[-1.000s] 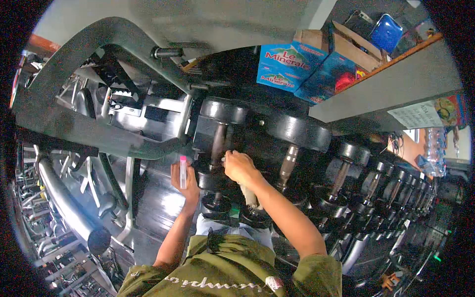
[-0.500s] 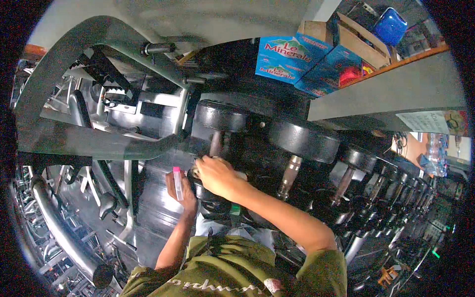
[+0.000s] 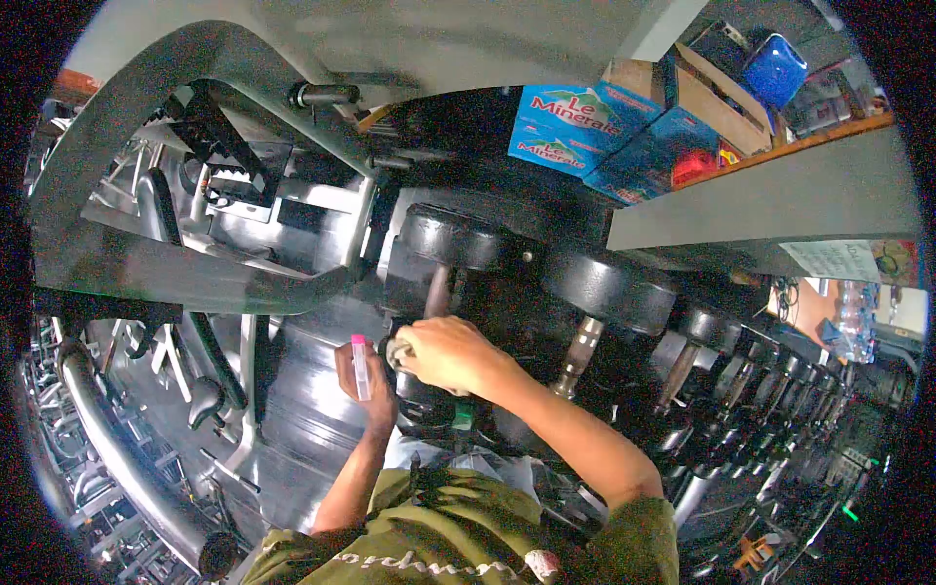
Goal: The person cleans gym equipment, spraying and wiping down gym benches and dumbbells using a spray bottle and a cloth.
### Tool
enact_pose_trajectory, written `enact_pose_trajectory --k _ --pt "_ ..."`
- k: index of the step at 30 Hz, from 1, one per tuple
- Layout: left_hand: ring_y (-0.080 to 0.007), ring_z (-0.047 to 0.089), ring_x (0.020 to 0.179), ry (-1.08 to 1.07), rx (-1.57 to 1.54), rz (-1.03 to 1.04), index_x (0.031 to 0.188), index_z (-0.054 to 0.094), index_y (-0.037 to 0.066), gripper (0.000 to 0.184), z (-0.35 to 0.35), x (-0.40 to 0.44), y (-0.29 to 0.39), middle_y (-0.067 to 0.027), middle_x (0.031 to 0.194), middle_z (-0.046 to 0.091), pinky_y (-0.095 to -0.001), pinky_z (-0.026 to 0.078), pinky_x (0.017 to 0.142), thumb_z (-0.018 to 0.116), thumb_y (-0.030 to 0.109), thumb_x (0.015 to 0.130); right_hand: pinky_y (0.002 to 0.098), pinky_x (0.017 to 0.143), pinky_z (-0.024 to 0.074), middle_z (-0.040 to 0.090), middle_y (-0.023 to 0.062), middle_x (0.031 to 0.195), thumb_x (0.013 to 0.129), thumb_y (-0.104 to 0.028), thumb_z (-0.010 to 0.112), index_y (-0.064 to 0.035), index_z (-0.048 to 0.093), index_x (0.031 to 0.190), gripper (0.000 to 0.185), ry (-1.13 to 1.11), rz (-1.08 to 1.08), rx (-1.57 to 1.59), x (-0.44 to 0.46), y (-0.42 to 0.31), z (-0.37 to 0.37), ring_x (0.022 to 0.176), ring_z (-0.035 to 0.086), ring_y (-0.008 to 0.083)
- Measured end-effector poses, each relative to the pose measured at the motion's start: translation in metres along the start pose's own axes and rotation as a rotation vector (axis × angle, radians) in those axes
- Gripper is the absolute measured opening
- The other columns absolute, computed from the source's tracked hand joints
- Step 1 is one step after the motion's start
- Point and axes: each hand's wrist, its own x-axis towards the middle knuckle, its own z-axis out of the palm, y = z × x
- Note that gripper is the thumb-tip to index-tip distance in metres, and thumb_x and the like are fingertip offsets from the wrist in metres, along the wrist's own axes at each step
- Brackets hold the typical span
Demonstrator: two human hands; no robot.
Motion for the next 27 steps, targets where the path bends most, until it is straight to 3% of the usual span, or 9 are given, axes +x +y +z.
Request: enact_pose_trajectory --k 2,5,7,9,11,13,15,23,27 --pt "-0.0345 0.051 0.074 0.000 0.012 0.032 0.085 0.056 -0.002 0.019 0.000 0.000 -0.002 -0.0159 0.081 0.054 -0.0446 0.041 0.067 0.055 0.017 0.089 0.0500 0.078 0.0523 0.067 0.0181 0.089 0.086 -0.017 0.057 -0.0041 0.066 0.094 0.018 0.273 -0.121 0.063 -0.013 0.001 0.007 0.088 0.066 0.0386" --pt "-0.0359 0.050 0.074 -0.019 -0.053 -0.013 0.085 0.056 -0.002 0.017 0.000 -0.001 0.000 -0.0167 0.081 0.054 -0.0458 0.040 0.066 0.056 0.015 0.088 0.0458 0.081 0.0521 0.065 0.0185 0.099 0.086 -0.021 0.061 -0.0009 0.063 0.104 0.027 0.229 0.005 -0.080 0.014 0.007 0.029 0.093 0.065 0.0376" --pt "-0.0366 0.050 0.073 -0.052 -0.022 0.020 0.086 0.057 -0.002 0.014 -0.002 0.003 0.004 -0.0173 0.080 0.054 -0.0462 0.039 0.065 0.056 0.012 0.086 0.0472 0.081 0.0530 0.065 0.0193 0.099 0.085 -0.015 0.059 -0.0003 0.064 0.104 0.025 0.352 -0.030 -0.159 0.032 0.007 0.046 0.094 0.065 0.0377" --pt "-0.0361 0.050 0.073 -0.001 -0.067 -0.012 0.084 0.057 -0.002 0.011 -0.001 0.004 0.005 -0.0168 0.079 0.053 -0.0456 0.039 0.065 0.057 0.010 0.085 0.0486 0.080 0.0536 0.065 0.0200 0.100 0.082 -0.011 0.059 0.0004 0.065 0.104 0.025 0.309 0.034 -0.221 0.050 0.002 0.046 0.093 0.065 0.0391" --pt "-0.0349 0.050 0.073 -0.092 0.018 0.024 0.083 0.058 -0.002 0.009 -0.005 0.005 0.003 -0.0157 0.079 0.055 -0.0451 0.039 0.065 0.058 0.008 0.084 0.0479 0.081 0.0537 0.066 0.0205 0.099 0.081 -0.012 0.060 -0.0002 0.066 0.103 0.026 0.288 0.054 -0.239 0.051 0.000 0.044 0.093 0.065 0.0384" --pt "-0.0348 0.052 0.074 -0.083 0.015 0.031 0.084 0.059 -0.001 0.008 -0.005 0.006 0.002 -0.0154 0.080 0.057 -0.0449 0.041 0.067 0.059 0.007 0.082 0.0468 0.082 0.0531 0.067 0.0210 0.097 0.081 -0.014 0.060 0.0001 0.065 0.104 0.027 0.220 0.055 -0.120 0.045 0.011 0.043 0.094 0.065 0.0373" --pt "-0.0344 0.055 0.076 -0.076 0.015 0.023 0.085 0.062 0.000 0.008 -0.003 0.007 0.002 -0.0146 0.083 0.062 -0.0446 0.043 0.070 0.063 0.006 0.079 0.0460 0.083 0.0523 0.067 0.0206 0.096 0.083 -0.017 0.061 -0.0020 0.065 0.105 0.027 0.297 0.015 -0.137 0.016 0.012 0.036 0.093 0.065 0.0365" --pt "-0.0336 0.058 0.076 -0.210 -0.091 -0.006 0.088 0.065 0.003 0.018 -0.011 0.050 0.028 -0.0136 0.083 0.063 -0.0434 0.046 0.073 0.073 0.013 0.075 0.0454 0.080 0.0532 0.068 0.0081 0.099 0.080 -0.021 0.068 -0.0168 0.068 0.105 0.025 0.129 -0.084 -0.069 -0.061 -0.006 -0.038 0.088 0.066 0.0345" --pt "-0.0273 0.061 0.071 -0.230 -0.055 0.113 0.090 0.067 0.004 0.017 0.003 0.066 0.034 -0.0109 0.081 0.064 -0.0373 0.046 0.073 0.073 0.015 0.078 0.0446 0.074 0.0570 0.063 0.0096 0.112 0.082 -0.008 0.062 -0.0140 0.061 0.119 0.037 0.658 -0.153 -0.234 -0.030 0.014 -0.026 0.082 0.068 0.0333"
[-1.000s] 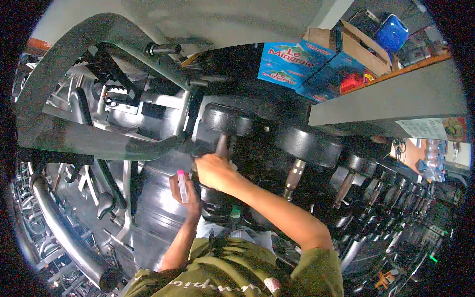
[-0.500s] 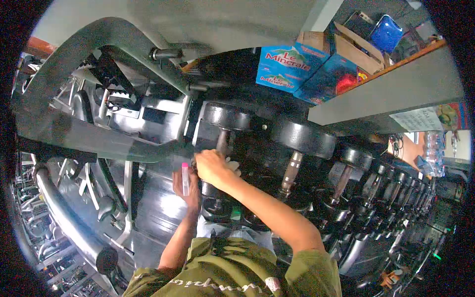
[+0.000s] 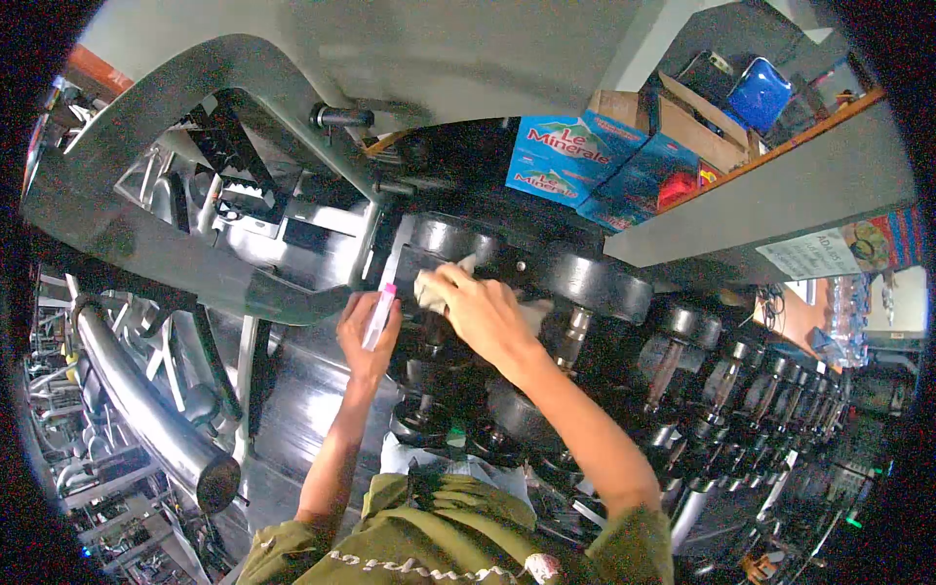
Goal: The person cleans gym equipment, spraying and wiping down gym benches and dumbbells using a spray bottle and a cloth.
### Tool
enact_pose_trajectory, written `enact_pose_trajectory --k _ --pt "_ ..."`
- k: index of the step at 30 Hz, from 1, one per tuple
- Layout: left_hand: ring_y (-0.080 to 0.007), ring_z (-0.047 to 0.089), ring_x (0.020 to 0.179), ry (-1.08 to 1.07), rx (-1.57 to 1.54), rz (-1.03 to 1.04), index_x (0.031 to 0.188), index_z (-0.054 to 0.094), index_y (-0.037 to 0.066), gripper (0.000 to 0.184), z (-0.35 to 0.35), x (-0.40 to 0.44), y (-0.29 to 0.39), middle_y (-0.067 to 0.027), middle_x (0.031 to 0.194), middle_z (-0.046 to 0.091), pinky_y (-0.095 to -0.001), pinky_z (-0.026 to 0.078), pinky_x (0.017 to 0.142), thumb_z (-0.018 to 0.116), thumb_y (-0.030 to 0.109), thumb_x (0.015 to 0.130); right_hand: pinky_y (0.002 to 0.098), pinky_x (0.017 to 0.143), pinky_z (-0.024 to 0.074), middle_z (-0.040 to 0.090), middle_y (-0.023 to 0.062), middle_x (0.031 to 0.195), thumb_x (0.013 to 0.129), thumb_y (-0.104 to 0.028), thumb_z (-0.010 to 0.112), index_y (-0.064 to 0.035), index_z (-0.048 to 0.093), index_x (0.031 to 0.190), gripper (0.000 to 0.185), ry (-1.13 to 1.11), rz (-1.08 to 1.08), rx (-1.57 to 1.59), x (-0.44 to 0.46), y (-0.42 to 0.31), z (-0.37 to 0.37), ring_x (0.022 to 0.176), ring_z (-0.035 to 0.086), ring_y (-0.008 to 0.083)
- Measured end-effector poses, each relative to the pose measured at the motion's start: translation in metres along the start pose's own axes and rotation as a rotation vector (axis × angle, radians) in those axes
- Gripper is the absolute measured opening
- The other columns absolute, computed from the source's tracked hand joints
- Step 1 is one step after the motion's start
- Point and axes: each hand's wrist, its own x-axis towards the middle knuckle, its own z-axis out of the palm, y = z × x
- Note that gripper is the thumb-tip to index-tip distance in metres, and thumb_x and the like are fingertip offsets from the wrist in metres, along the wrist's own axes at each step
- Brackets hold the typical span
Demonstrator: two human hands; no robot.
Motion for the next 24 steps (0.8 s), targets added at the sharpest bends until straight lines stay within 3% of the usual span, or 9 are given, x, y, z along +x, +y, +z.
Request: enact_pose_trajectory --k 6,8,12,14,16,17,20,22,24 --pt "-0.0268 0.062 0.076 0.023 0.083 0.020 0.093 0.068 0.005 0.013 0.014 -0.005 0.009 -0.0112 0.086 0.065 -0.0368 0.045 0.070 0.071 0.016 0.085 0.0447 0.070 0.0585 0.057 0.0114 0.123 0.083 -0.001 0.055 -0.0068 0.058 0.118 0.035 0.098 0.054 -0.059 -0.004 0.010 0.046 0.078 0.068 0.0357" --pt "-0.0272 0.059 0.089 0.004 -0.067 -0.179 0.101 0.067 0.008 0.019 0.017 -0.014 0.009 -0.0083 0.094 0.064 -0.0386 0.040 0.085 0.069 0.017 0.085 0.0454 0.070 0.0582 0.057 0.0115 0.122 0.080 0.000 0.058 -0.0056 0.060 0.113 0.033 -0.143 -0.015 0.025 -0.011 0.007 0.039 0.079 0.068 0.0359" --pt "-0.0262 0.059 0.082 0.100 0.076 0.010 0.098 0.066 0.003 0.018 0.024 -0.019 0.008 -0.0103 0.091 0.062 -0.0369 0.045 0.075 0.069 0.017 0.087 0.0450 0.069 0.0575 0.059 0.0109 0.120 0.077 0.001 0.060 -0.0074 0.063 0.107 0.031 -0.381 -0.164 0.038 -0.023 0.020 0.034 0.080 0.068 0.0366" --pt "-0.0260 0.058 0.084 0.106 -0.042 -0.012 0.098 0.064 0.001 0.020 0.025 -0.020 0.003 -0.0121 0.093 0.061 -0.0364 0.045 0.076 0.069 0.017 0.088 0.0442 0.072 0.0576 0.061 0.0082 0.122 0.078 0.000 0.057 -0.0131 0.063 0.113 0.038 -0.186 -0.226 -0.003 -0.019 0.033 0.029 0.081 0.068 0.0354" --pt "-0.0273 0.057 0.089 0.067 -0.073 -0.090 0.100 0.064 0.005 0.019 0.024 -0.019 0.001 -0.0102 0.095 0.061 -0.0378 0.041 0.083 0.068 0.019 0.088 0.0434 0.071 0.0578 0.061 0.0073 0.122 0.078 0.001 0.057 -0.0132 0.061 0.114 0.039 -0.027 -0.061 0.066 -0.004 0.040 0.021 0.081 0.068 0.0355" --pt "-0.0286 0.056 0.095 0.031 -0.102 -0.167 0.102 0.064 0.009 0.019 0.023 -0.020 0.000 -0.0083 0.098 0.062 -0.0393 0.036 0.090 0.067 0.021 0.088 0.0405 0.078 0.0581 0.060 0.0087 0.124 0.071 0.005 0.061 -0.0104 0.062 0.111 0.043 0.012 -0.052 -0.060 -0.006 0.036 0.020 0.093 0.066 0.0336" --pt "-0.0287 0.056 0.094 0.032 -0.101 -0.196 0.102 0.064 0.009 0.019 0.024 -0.020 -0.004 -0.0085 0.097 0.062 -0.0396 0.036 0.090 0.066 0.023 0.090 0.0402 0.076 0.0586 0.060 0.0082 0.122 0.071 0.006 0.061 -0.0103 0.062 0.112 0.044 0.074 0.077 0.011 -0.014 0.021 0.033 0.091 0.067 0.0335" --pt "-0.0286 0.056 0.095 0.027 -0.098 -0.195 0.102 0.065 0.009 0.019 0.024 -0.020 -0.005 -0.0085 0.097 0.062 -0.0398 0.036 0.090 0.065 0.024 0.090 0.0404 0.074 0.0589 0.060 0.0074 0.116 0.071 0.005 0.062 -0.0107 0.063 0.112 0.044 0.063 0.069 0.010 -0.020 0.013 0.031 0.086 0.067 0.0330" --pt "-0.0286 0.056 0.095 0.023 -0.096 -0.192 0.102 0.065 0.009 0.019 0.024 -0.020 -0.006 -0.0085 0.097 0.062 -0.0400 0.035 0.089 0.065 0.024 0.091 0.0402 0.074 0.0589 0.060 0.0074 0.112 0.071 0.003 0.064 -0.0110 0.063 0.113 0.045 -0.192 0.026 -0.022 -0.034 0.007 0.028 0.083 0.067 0.0330"
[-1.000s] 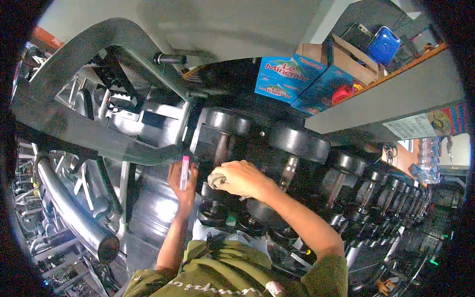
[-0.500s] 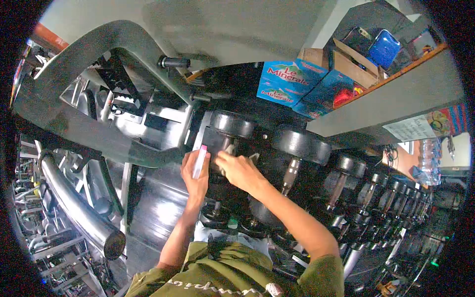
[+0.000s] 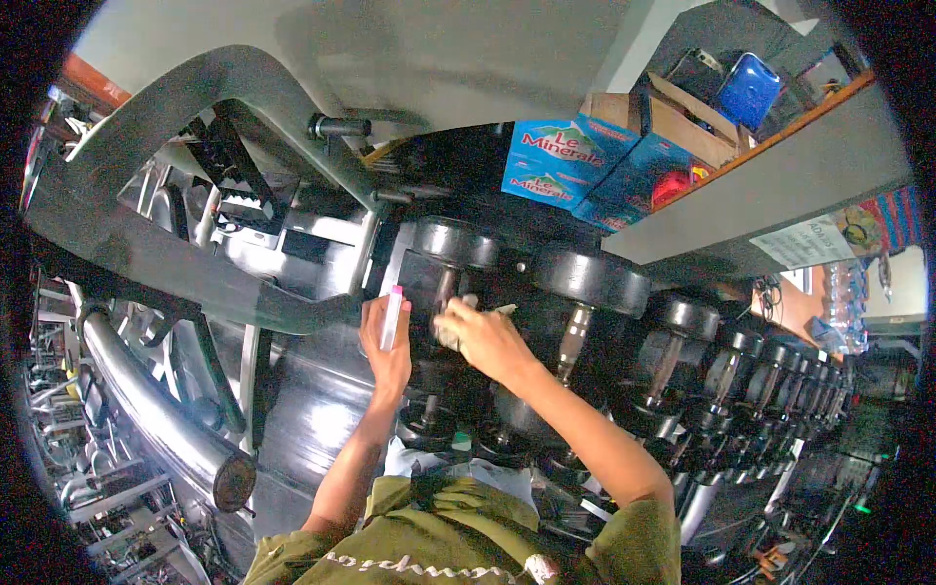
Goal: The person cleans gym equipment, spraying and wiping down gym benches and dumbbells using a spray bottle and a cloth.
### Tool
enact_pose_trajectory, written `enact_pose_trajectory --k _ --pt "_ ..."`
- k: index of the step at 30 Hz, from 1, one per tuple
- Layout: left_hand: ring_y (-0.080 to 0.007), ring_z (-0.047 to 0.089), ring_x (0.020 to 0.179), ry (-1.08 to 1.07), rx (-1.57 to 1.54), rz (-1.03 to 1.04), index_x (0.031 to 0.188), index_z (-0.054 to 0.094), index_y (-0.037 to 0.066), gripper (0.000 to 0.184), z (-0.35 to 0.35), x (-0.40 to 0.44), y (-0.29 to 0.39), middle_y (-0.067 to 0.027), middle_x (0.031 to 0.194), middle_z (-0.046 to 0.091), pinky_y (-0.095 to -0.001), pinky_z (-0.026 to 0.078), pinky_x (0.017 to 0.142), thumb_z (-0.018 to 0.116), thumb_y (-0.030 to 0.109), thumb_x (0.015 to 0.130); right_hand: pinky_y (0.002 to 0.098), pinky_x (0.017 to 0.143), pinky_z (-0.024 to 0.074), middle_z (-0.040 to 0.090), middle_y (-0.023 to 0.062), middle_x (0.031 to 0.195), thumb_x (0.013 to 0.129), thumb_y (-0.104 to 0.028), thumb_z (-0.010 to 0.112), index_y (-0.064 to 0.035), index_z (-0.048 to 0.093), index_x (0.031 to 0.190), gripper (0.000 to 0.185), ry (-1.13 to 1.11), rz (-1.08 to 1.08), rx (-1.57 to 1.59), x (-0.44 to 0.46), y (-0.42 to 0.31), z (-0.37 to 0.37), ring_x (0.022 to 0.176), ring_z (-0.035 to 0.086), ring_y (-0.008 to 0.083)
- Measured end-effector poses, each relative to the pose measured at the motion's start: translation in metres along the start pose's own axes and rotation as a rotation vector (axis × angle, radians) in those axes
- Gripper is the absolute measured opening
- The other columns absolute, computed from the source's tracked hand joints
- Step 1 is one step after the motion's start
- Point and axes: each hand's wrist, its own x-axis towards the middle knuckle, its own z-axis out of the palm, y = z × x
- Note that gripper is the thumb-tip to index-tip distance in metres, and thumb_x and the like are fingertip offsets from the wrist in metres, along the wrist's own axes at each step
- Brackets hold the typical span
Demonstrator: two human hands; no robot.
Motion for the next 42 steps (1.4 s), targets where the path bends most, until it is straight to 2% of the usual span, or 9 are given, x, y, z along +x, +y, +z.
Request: enact_pose_trajectory --k 4,7,12,18,22,28,33,37,42 --pt "-0.0276 0.055 0.094 -0.023 -0.024 -0.001 0.102 0.065 0.010 0.021 0.002 0.001 -0.003 -0.0081 0.096 0.060 -0.0403 0.034 0.088 0.064 0.027 0.091 0.0421 0.073 0.0563 0.068 0.0120 0.097 0.075 -0.011 0.070 -0.0086 0.067 0.106 0.032 0.072 0.121 0.161 -0.013 0.005 -0.002 0.082 0.068 0.0339" --pt "-0.0271 0.055 0.093 -0.034 -0.020 0.010 0.103 0.065 0.010 0.021 0.002 0.002 0.000 -0.0076 0.096 0.059 -0.0396 0.033 0.088 0.064 0.028 0.091 0.0391 0.073 0.0563 0.071 0.0203 0.086 0.084 -0.023 0.068 -0.0065 0.062 0.113 0.033 0.247 0.622 0.504 -0.001 0.003 -0.017 0.076 0.072 0.0296" --pt "-0.0270 0.056 0.093 -0.061 -0.026 0.025 0.103 0.064 0.009 0.021 0.001 0.002 -0.002 -0.0074 0.097 0.060 -0.0392 0.032 0.087 0.064 0.027 0.092 0.0344 0.059 0.0547 0.066 0.0175 0.097 0.097 -0.026 0.057 -0.0044 0.040 0.125 0.039 0.567 0.647 1.087 0.030 0.019 0.057 0.067 0.070 0.0229" --pt "-0.0268 0.056 0.094 -0.060 -0.043 0.033 0.103 0.064 0.009 0.020 0.000 0.002 -0.002 -0.0075 0.097 0.060 -0.0399 0.032 0.087 0.063 0.026 0.092 0.0380 0.060 0.0535 0.068 0.0165 0.091 0.095 -0.024 0.059 -0.0071 0.043 0.122 0.036 0.521 0.614 0.619 0.011 -0.008 0.058 0.064 0.069 0.0242" --pt "-0.0271 0.056 0.096 -0.027 -0.077 0.052 0.102 0.065 0.009 0.020 0.000 0.000 -0.001 -0.0079 0.098 0.061 -0.0419 0.033 0.089 0.062 0.026 0.093 0.0463 0.077 0.0535 0.068 0.0225 0.098 0.089 -0.023 0.065 -0.0059 0.050 0.117 0.037 0.295 0.542 0.426 -0.012 -0.017 0.043 0.085 0.068 0.0385" --pt "-0.0276 0.057 0.092 0.015 -0.095 0.022 0.099 0.064 0.005 0.022 -0.001 0.001 -0.002 -0.0109 0.095 0.060 -0.0421 0.035 0.086 0.062 0.026 0.093 0.0414 0.084 0.0526 0.066 0.0173 0.112 0.084 -0.015 0.067 -0.0090 0.060 0.117 0.034 0.080 0.278 0.233 -0.001 -0.026 -0.004 0.098 0.066 0.0344" --pt "-0.0247 0.051 0.085 0.100 -0.100 0.159 0.094 0.060 -0.001 0.024 -0.002 -0.003 -0.009 -0.0110 0.087 0.054 -0.0373 0.041 0.078 0.059 0.023 0.095 0.0418 0.075 0.0551 0.063 0.0122 0.110 0.078 -0.005 0.064 -0.0063 0.061 0.112 0.034 0.324 0.006 -0.195 0.049 -0.023 -0.006 0.084 0.067 0.0326" --pt "-0.0276 0.050 0.087 0.127 -0.017 0.153 0.095 0.059 0.000 0.027 -0.004 -0.004 0.001 -0.0120 0.087 0.054 -0.0399 0.040 0.078 0.056 0.026 0.097 0.0375 0.061 0.0559 0.063 0.0105 0.090 0.080 -0.011 0.061 -0.0045 0.063 0.090 0.012 0.270 0.100 -0.455 0.066 -0.027 0.023 0.078 0.069 0.0250" --pt "-0.0281 0.050 0.086 0.138 -0.042 0.188 0.092 0.058 -0.001 0.019 -0.006 -0.006 0.003 -0.0118 0.088 0.055 -0.0408 0.040 0.079 0.061 0.018 0.094 0.0398 0.078 0.0528 0.069 0.0165 0.093 0.075 -0.007 0.060 -0.0037 0.073 0.085 0.017 -0.152 0.143 -0.257 0.058 -0.034 0.049 0.087 0.068 0.0300"
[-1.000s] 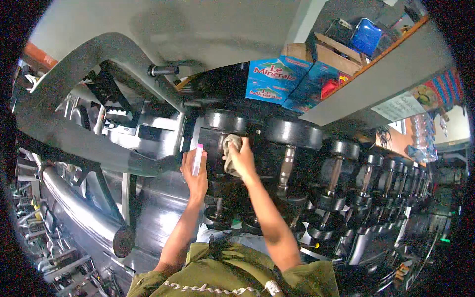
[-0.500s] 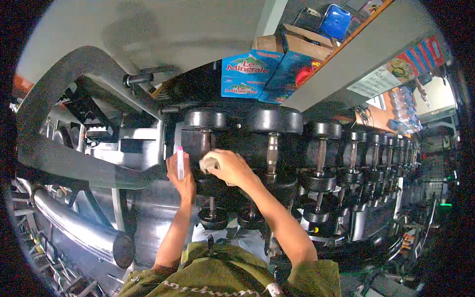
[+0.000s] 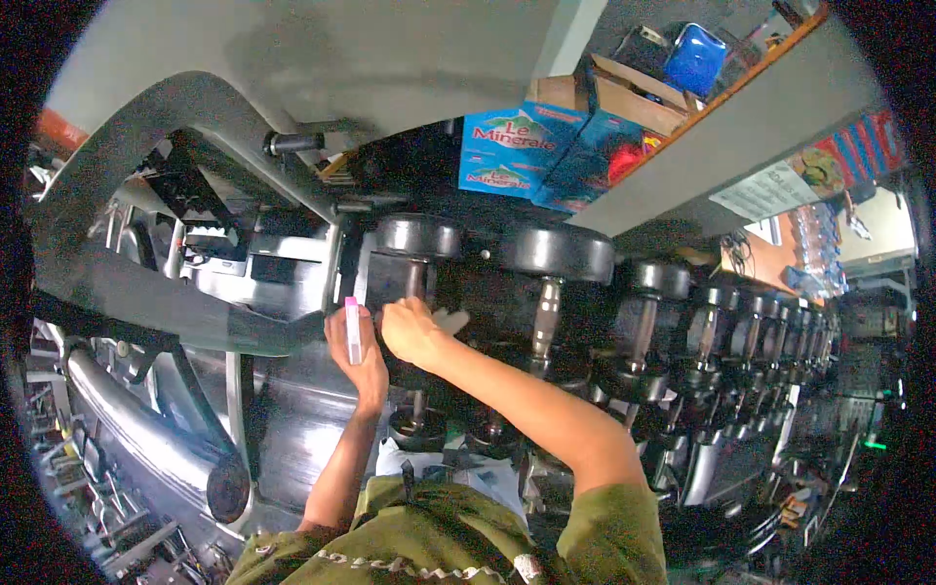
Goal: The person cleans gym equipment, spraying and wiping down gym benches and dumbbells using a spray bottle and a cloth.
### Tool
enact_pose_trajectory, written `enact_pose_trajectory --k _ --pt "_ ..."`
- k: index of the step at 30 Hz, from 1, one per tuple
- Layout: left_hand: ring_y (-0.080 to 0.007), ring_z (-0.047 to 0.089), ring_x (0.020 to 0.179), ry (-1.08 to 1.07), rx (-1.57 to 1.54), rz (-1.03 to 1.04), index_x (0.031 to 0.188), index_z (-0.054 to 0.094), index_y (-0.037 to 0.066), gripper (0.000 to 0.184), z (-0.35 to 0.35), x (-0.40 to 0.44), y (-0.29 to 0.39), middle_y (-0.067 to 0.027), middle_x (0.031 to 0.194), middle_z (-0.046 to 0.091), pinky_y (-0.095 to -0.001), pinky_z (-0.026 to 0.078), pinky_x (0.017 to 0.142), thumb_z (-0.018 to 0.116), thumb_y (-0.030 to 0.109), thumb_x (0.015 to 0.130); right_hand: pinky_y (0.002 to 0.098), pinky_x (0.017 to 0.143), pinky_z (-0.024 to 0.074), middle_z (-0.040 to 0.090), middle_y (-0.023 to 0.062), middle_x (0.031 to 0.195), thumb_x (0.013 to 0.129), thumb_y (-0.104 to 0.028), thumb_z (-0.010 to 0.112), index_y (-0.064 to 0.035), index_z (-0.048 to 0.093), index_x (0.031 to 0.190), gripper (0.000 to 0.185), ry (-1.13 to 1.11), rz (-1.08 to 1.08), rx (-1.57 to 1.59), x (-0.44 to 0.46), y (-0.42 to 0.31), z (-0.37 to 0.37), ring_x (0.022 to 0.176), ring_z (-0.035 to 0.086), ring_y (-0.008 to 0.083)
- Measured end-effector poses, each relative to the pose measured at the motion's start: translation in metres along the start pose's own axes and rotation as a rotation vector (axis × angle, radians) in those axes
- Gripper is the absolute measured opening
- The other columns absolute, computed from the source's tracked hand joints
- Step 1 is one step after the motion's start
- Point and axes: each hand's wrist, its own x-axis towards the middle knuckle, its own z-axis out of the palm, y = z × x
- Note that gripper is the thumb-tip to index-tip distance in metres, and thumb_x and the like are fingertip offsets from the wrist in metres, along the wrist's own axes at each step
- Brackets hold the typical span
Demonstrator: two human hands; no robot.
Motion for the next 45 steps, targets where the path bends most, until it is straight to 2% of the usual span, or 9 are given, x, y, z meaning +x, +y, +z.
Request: enact_pose_trajectory --k 2,8,14,16,19,23,30,37,45 --pt "-0.0276 0.050 0.085 0.022 0.014 -0.003 0.092 0.058 -0.001 0.015 0.000 0.001 0.003 -0.0115 0.088 0.055 -0.0405 0.040 0.079 0.061 0.014 0.093 0.0406 0.076 0.0528 0.068 0.0149 0.092 0.079 -0.009 0.059 -0.0058 0.071 0.088 0.016 -0.115 -0.155 -0.093 0.000 0.011 -0.020 0.089 0.068 0.0287" --pt "-0.0290 0.053 0.091 -0.014 0.051 -0.096 0.093 0.062 0.007 0.012 -0.002 -0.002 0.002 -0.0095 0.092 0.059 -0.0418 0.038 0.084 0.065 0.008 0.081 0.0420 0.065 0.0533 0.064 0.0110 0.091 0.084 -0.010 0.056 -0.0063 0.064 0.092 0.012 0.420 -0.051 0.045 0.005 0.028 -0.028 0.079 0.068 0.0280" --pt "-0.0272 0.056 0.088 -0.077 0.181 0.097 0.088 0.061 0.005 0.016 -0.005 0.013 0.006 -0.0083 0.089 0.060 -0.0411 0.040 0.080 0.068 0.015 0.078 0.0467 0.071 0.0539 0.066 0.0119 0.097 0.076 -0.008 0.065 -0.0049 0.066 0.093 0.017 0.170 0.045 0.197 -0.038 0.014 -0.005 0.081 0.068 0.0333" --pt "-0.0270 0.057 0.084 -0.240 0.177 0.117 0.085 0.063 0.007 0.013 -0.007 0.031 0.017 -0.0072 0.086 0.061 -0.0404 0.040 0.080 0.068 0.013 0.074 0.0448 0.076 0.0539 0.067 0.0142 0.102 0.075 -0.008 0.066 -0.0042 0.066 0.101 0.027 0.105 0.094 0.331 -0.048 0.021 -0.016 0.087 0.067 0.0355" --pt "-0.0274 0.058 0.074 -0.342 0.209 0.233 0.076 0.064 0.009 0.012 -0.002 0.052 0.017 -0.0064 0.076 0.060 -0.0393 0.040 0.073 0.071 0.017 0.070 0.0376 0.084 0.0520 0.064 0.0168 0.106 0.080 -0.013 0.071 -0.0040 0.062 0.116 0.038 0.535 0.328 1.007 -0.069 0.025 -0.012 0.097 0.065 0.0318" --pt "-0.0273 0.056 0.064 -0.441 0.198 0.370 0.070 0.063 0.008 0.020 0.013 0.067 0.014 -0.0062 0.067 0.057 -0.0385 0.037 0.065 0.073 0.025 0.068 0.0369 0.085 0.0494 0.062 0.0158 0.106 0.083 -0.013 0.071 -0.0055 0.061 0.119 0.038 0.814 0.544 0.897 -0.094 0.033 -0.007 0.097 0.062 0.0299" --pt "-0.0250 0.057 0.063 -0.409 0.222 0.428 0.066 0.062 0.011 0.024 0.025 0.071 0.012 -0.0050 0.065 0.058 -0.0384 0.035 0.063 0.075 0.030 0.067 0.0368 0.081 0.0541 0.063 0.0090 0.113 0.075 -0.008 0.072 -0.0123 0.062 0.117 0.043 0.728 0.447 0.754 -0.104 0.037 -0.047 0.095 0.067 0.0294" --pt "-0.0241 0.055 0.064 -0.347 0.173 0.389 0.070 0.062 0.011 0.022 0.010 0.056 0.011 -0.0031 0.069 0.059 -0.0376 0.035 0.068 0.075 0.029 0.068 0.0333 0.063 0.0589 0.062 -0.0026 0.113 0.076 -0.010 0.066 -0.0240 0.067 0.108 0.036 0.648 -0.087 0.170 -0.047 0.054 -0.045 0.080 0.070 0.0193" --pt "-0.0255 0.056 0.067 -0.249 0.082 0.249 0.074 0.061 0.007 0.014 -0.002 0.029 0.012 -0.0069 0.073 0.061 -0.0372 0.035 0.070 0.069 0.017 0.078 0.0374 0.059 0.0572 0.057 -0.0007 0.104 0.076 -0.006 0.069 -0.0225 0.067 0.099 0.028 0.780 0.269 0.205 -0.037 0.041 -0.023 0.075 0.067 0.0231"
